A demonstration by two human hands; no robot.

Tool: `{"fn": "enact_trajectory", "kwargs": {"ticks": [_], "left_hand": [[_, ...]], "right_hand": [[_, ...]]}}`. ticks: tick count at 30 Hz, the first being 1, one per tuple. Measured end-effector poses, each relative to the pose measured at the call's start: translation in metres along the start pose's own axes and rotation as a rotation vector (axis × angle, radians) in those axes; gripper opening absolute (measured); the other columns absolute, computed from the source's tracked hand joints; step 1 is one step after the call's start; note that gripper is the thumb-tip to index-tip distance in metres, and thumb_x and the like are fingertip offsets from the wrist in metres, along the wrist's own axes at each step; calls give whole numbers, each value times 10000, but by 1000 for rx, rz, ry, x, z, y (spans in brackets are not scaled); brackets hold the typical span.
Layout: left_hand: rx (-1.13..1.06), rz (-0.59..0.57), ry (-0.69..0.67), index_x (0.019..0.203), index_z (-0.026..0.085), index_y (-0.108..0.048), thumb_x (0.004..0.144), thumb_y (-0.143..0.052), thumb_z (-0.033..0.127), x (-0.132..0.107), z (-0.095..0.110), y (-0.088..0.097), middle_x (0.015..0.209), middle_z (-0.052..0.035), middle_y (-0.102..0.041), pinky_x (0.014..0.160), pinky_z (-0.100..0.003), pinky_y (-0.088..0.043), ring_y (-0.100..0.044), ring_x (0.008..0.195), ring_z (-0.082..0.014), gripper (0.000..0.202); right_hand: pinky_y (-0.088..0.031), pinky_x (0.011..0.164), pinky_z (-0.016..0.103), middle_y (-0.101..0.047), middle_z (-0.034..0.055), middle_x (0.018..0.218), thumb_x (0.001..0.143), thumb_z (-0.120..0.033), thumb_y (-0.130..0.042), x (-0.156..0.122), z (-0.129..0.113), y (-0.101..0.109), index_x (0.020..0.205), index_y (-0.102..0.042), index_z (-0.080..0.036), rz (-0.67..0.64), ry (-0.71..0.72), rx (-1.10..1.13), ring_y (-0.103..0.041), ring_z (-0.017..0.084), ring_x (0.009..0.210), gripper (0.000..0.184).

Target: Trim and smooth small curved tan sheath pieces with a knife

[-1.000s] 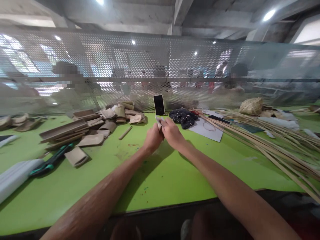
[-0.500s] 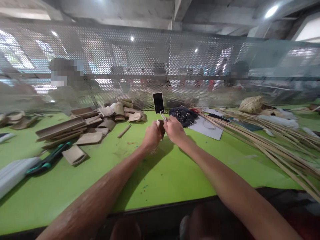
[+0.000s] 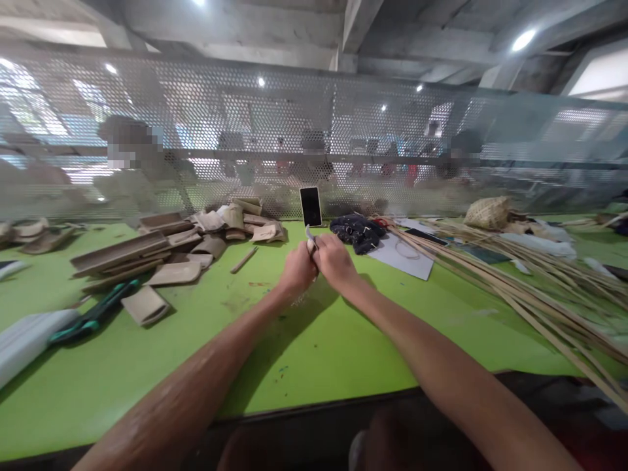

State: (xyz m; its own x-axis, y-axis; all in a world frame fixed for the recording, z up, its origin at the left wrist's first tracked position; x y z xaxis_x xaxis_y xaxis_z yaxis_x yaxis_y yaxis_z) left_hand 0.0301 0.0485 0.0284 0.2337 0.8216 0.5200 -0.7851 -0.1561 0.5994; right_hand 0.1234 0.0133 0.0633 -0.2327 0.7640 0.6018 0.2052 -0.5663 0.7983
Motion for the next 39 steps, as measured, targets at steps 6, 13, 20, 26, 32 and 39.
{"fn": "enact_trajectory", "kwargs": {"ticks": [6,13,20,26,32,39], "left_hand": [[46,0,-30,797,213,-504,851,-509,193,3,0,-1,682,-63,-625,561,-296,-350,-521,579,-173,58],[107,-33,-31,815,203,-531,840,-543,177,4,5,2,704,-70,-656,594,-292,-401,-578,623,-189,38],[80,-38,-35,805,209,-513,827,-527,150,2,1,3,683,-64,-636,581,-303,-374,-564,590,-190,64],[70,-43,-34,788,217,-519,835,-549,184,4,6,5,689,-70,-631,614,-310,-391,-610,653,-221,66],[143,-81,8,807,199,-546,841,-509,140,8,1,4,743,-95,-664,625,-315,-396,-621,665,-227,78],[204,-142,-48,864,181,-564,853,-531,210,6,6,2,752,-92,-668,616,-305,-388,-618,666,-220,45]], "right_hand": [[-436,857,410,-653,152,1036,985,-157,-365,2,2,0,1037,-689,-115,-30,-55,-35,-524,269,961,331],[-414,903,385,-646,112,1040,995,-175,-407,1,0,2,1036,-683,-159,-5,13,20,-512,251,985,279],[-388,940,367,-640,99,1075,1011,-189,-376,1,-3,-1,1059,-664,-162,9,75,13,-494,246,1003,294],[-396,922,371,-637,106,1040,1013,-190,-384,3,3,0,1051,-659,-156,14,44,20,-496,249,976,280],[-400,943,377,-645,114,1090,1002,-166,-403,4,2,-6,1076,-653,-152,-17,61,15,-505,251,990,261],[-428,927,366,-645,105,1028,997,-180,-438,0,7,-6,1015,-658,-149,65,83,42,-525,245,981,223]]}}
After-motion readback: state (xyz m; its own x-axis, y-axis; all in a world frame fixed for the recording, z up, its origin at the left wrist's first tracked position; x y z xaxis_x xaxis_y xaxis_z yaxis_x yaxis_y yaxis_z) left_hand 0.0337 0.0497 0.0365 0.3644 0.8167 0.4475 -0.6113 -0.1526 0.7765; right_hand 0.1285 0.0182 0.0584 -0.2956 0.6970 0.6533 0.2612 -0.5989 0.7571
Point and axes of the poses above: each hand's wrist, its own x-axis towards the middle knuckle, its own y-axis out of the back of the hand, z = x × y, the point moved 7 cm from there along x, towards the middle knuckle
